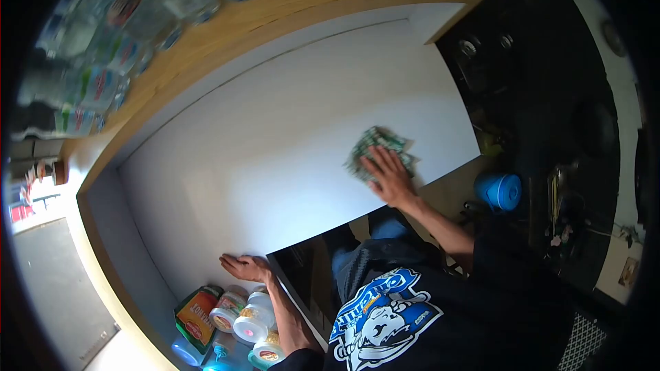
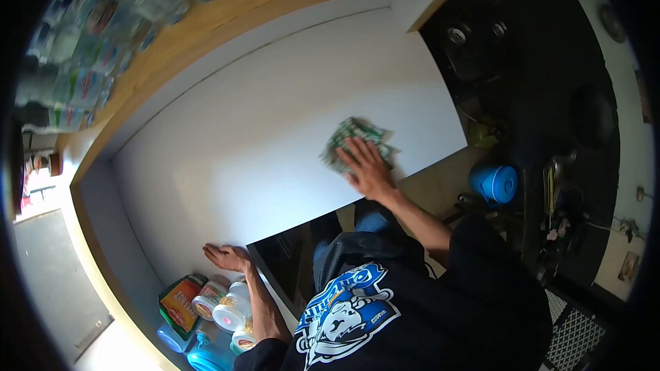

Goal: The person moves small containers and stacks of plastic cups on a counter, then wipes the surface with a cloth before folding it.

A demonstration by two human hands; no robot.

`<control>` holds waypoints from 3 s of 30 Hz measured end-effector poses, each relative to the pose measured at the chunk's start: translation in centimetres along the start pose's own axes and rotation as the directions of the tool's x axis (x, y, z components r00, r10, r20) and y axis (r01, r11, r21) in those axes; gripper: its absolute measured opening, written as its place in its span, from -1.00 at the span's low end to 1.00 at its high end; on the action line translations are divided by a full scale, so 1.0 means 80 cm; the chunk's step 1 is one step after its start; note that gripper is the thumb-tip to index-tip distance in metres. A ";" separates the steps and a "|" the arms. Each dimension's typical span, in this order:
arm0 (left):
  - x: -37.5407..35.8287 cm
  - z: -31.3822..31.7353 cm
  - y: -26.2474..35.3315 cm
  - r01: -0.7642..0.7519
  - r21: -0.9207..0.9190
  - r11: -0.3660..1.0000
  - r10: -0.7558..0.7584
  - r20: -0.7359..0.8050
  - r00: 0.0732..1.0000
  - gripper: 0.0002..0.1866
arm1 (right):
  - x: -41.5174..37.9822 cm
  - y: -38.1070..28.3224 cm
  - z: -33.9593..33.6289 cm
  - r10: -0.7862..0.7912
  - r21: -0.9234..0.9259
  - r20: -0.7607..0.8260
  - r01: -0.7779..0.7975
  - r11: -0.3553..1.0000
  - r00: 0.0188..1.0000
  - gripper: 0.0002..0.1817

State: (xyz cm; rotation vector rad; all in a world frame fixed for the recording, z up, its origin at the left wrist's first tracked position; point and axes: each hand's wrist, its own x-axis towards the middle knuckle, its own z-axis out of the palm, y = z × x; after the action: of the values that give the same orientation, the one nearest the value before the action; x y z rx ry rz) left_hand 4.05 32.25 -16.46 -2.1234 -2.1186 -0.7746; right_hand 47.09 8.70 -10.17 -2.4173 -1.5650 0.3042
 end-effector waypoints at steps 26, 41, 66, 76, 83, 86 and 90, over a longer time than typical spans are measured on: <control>-0.038 0.054 0.093 0.493 0.445 0.748 -0.549 -0.003 0.836 -0.33 | 0.074 -0.014 0.041 -0.364 0.235 -0.047 0.364 0.901 0.930 -0.19; -0.053 0.061 0.143 0.533 0.359 0.766 -0.522 -0.135 0.842 -0.36 | 0.049 0.273 -0.081 0.228 -0.056 -0.338 -0.261 0.964 0.913 -0.29; -0.054 0.073 0.132 0.553 0.407 0.727 -0.535 -0.170 0.828 -0.33 | 0.115 -0.047 0.041 -0.363 0.134 0.011 0.358 0.924 0.932 -0.14; -0.060 0.063 0.140 0.545 0.386 0.744 -0.540 -0.132 0.831 -0.33 | 0.125 0.145 -0.046 0.128 0.007 -0.184 -0.129 0.992 0.974 -0.20; -0.054 0.051 0.162 0.577 0.365 0.731 -0.585 -0.100 0.805 -0.32 | 0.243 0.294 -0.071 0.080 -0.145 -0.349 -0.138 0.980 0.934 -0.26; -0.057 0.054 0.162 0.585 0.337 0.738 -0.581 -0.123 0.804 -0.32 | 0.296 0.313 -0.065 0.103 -0.161 -0.386 -0.177 0.971 0.917 -0.24; -0.059 0.056 0.163 0.585 0.347 0.733 -0.578 -0.135 0.805 -0.33 | 0.356 0.304 -0.046 0.257 -0.155 -0.388 -0.338 0.928 0.885 -0.16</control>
State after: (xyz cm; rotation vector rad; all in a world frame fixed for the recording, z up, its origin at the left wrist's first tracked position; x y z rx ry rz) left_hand 18.09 28.73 -18.07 -1.2514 -2.6874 -0.3486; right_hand 80.67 24.85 -15.48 -2.6882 -1.1130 -0.2685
